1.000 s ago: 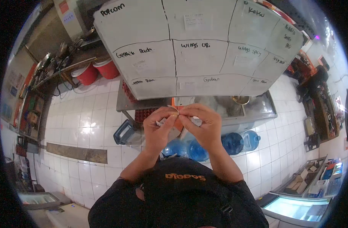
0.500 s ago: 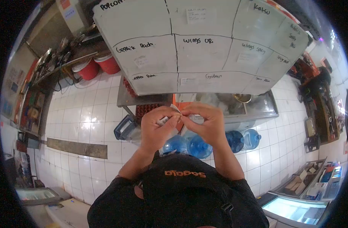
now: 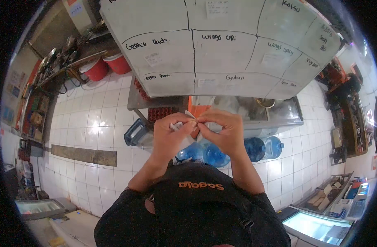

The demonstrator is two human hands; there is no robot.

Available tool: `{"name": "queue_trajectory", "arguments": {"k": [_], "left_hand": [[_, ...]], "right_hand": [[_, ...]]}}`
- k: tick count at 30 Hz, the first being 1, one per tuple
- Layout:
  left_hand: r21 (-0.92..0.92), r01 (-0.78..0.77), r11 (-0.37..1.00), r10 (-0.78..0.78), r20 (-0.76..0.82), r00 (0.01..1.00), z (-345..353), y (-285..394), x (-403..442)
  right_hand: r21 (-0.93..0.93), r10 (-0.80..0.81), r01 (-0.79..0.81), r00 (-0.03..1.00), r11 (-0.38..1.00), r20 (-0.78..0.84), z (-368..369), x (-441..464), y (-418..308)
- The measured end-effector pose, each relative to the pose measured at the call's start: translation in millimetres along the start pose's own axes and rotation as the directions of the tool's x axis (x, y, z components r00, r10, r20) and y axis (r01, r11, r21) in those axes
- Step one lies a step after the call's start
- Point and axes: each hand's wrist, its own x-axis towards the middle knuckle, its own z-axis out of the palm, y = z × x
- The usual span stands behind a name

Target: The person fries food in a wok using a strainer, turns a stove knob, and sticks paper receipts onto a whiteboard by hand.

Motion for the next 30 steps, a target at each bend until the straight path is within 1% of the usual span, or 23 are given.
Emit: {"name": "queue_trajectory", "arguments": {"k": [1, 4, 7, 9, 10, 12, 13, 15, 19, 22, 25, 28, 30], "left_hand": [[-0.006, 0.046, 0.999, -0.046, 0.009, 0.999, -0.6, 0.5, -0.6], [-0.069, 0.029, 0.997, -0.029, -0.004, 1.000, 2.2, -2.6, -2.3], [-0.032, 0.000, 1.000, -0.001, -0.025, 1.000, 3.1, -4.2, -5.1], [0.036, -0.026, 0.999, 0.027, -0.047, 0.999, 4.2, -5.5, -5.6], [0.070, -0.038, 0.997, 0.042, -0.057, 0.997, 4.8, -6.0, -6.0], [0.044, -0.075, 0.996, 0.076, -0.044, 0.996, 5.9, -5.5, -6.8], [0.031, -0.094, 0.995, 0.095, -0.038, 0.995, 6.3, -5.0, -6.9], [0.061, -0.124, 0.990, 0.125, -0.014, 0.992, 5.8, -3.7, -7.0], [0.102, -0.157, 0.982, 0.157, 0.014, 0.988, 8.7, 3.4, -7.6], [0.116, -0.159, 0.980, 0.160, -0.005, 0.987, 10.2, 1.7, -8.0], [0.299, -0.231, 0.926, 0.243, -0.003, 0.970, 9.8, 4.2, -6.8], [0.335, -0.267, 0.904, 0.298, -0.045, 0.954, 13.5, 2.1, -6.5], [0.340, -0.304, 0.890, 0.337, -0.041, 0.941, 14.8, -0.5, -4.8]], "right_hand": [[-0.006, -0.001, 0.001, 1.000, 1.000, 0.002, -0.2, -1.0, 0.1], [-0.011, 0.001, -0.001, 1.000, 1.000, 0.004, -0.6, -3.4, 0.7], [0.012, 0.018, -0.018, 1.000, 1.000, 0.008, -0.1, -5.0, 0.4], [0.026, 0.033, -0.034, 0.999, 0.999, 0.021, -0.5, -5.5, -0.8], [0.088, 0.077, -0.079, 0.997, 0.993, 0.033, -0.3, -6.7, 1.2], [0.208, 0.162, -0.172, 0.985, 0.963, 0.063, 0.2, -10.3, 6.5], [0.226, 0.171, -0.184, 0.982, 0.957, 0.074, -0.4, -10.8, 7.0], [0.260, 0.190, -0.209, 0.977, 0.943, 0.096, -1.1, -11.7, 7.4], [0.221, 0.184, -0.193, 0.981, 0.956, 0.063, 0.9, -13.6, 8.2], [0.158, 0.171, -0.173, 0.985, 0.972, 0.025, 3.5, -15.8, 8.5], [0.092, 0.142, -0.141, 0.990, 0.986, -0.005, 6.3, -16.2, 8.5], [0.033, 0.116, -0.115, 0.993, 0.993, -0.022, 7.8, -15.8, 7.9], [0.009, 0.115, -0.115, 0.992, 0.993, -0.041, 9.5, -16.2, 7.9]]}}
